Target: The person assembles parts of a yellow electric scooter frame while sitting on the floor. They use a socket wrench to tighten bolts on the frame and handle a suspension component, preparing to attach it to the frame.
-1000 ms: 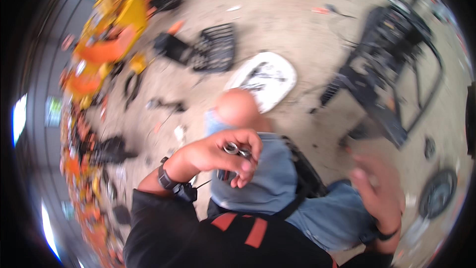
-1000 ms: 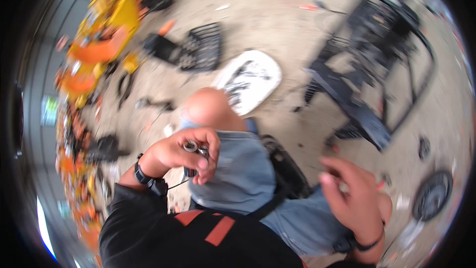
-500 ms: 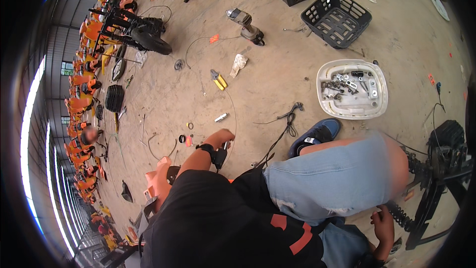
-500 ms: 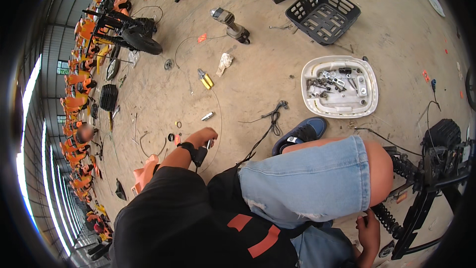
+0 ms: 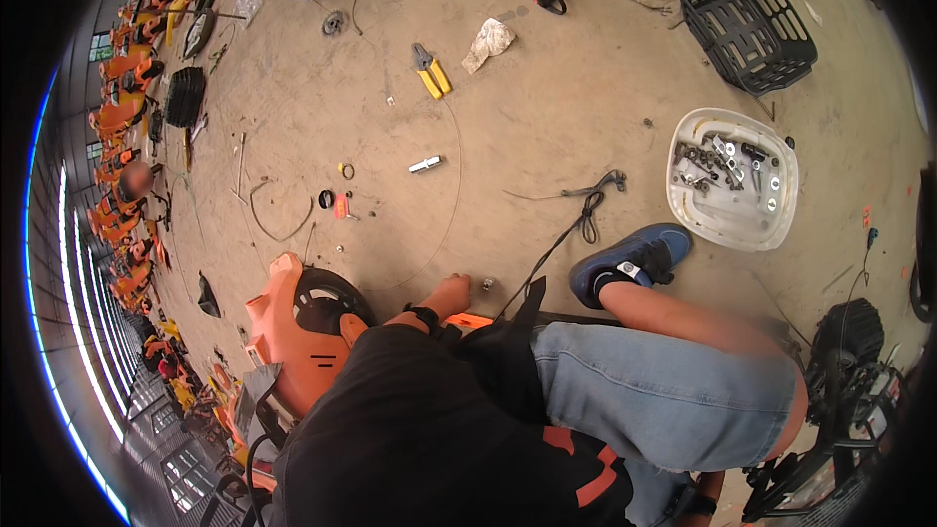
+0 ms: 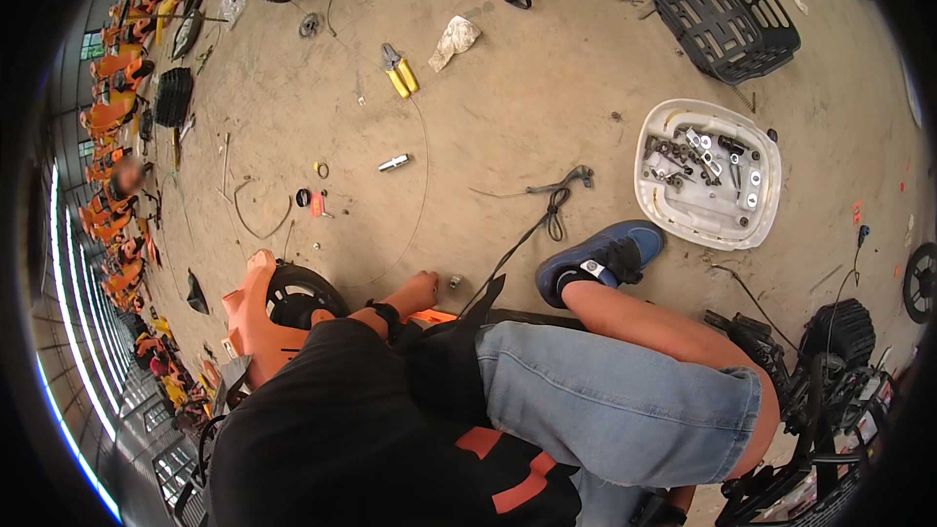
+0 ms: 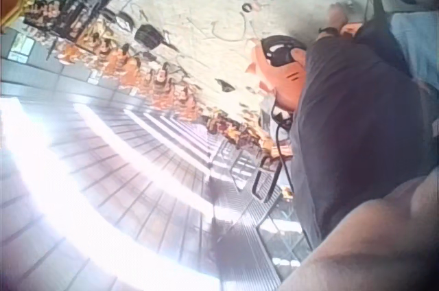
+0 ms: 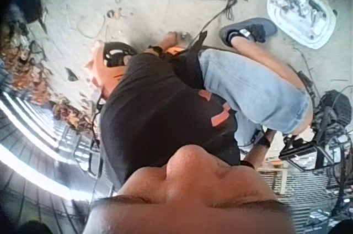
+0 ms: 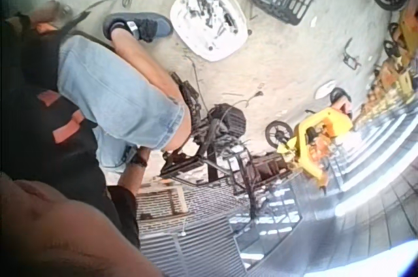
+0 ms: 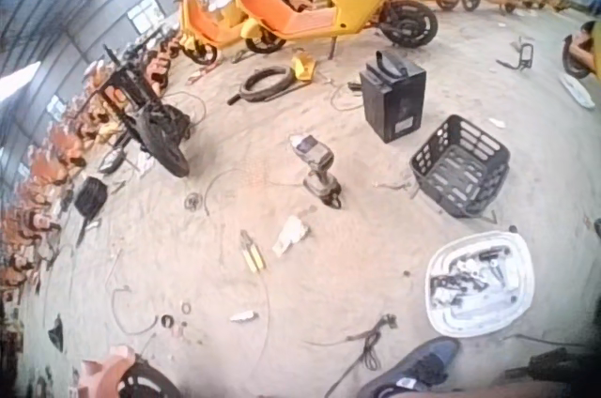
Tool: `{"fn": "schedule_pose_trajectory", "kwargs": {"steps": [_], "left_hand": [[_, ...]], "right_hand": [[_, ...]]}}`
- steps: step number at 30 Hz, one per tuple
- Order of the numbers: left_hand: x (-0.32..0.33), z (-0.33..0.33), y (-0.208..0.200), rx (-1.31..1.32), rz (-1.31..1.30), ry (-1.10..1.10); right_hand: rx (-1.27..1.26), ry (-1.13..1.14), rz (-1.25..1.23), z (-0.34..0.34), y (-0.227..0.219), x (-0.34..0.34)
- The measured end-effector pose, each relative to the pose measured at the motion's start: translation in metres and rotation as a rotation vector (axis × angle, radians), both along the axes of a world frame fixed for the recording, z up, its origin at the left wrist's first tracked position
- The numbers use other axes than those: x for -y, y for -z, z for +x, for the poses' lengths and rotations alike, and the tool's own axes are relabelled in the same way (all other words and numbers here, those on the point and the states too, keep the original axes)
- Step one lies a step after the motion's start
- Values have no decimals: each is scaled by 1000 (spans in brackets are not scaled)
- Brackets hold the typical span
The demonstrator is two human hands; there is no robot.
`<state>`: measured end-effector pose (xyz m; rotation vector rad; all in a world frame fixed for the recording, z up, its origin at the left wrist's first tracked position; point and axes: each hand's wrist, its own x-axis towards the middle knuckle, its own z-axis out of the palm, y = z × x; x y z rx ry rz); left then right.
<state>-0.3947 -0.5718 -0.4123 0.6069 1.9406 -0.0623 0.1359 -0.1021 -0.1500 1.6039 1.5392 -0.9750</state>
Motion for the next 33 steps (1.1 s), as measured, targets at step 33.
{"fn": "schedule_pose_trajectory", "kwargs": {"steps": [33], "left_hand": [[-147, -154, -252, 1206, 139, -550]], "right_hand": [[-77, 9, 50, -8, 3, 3]]}}
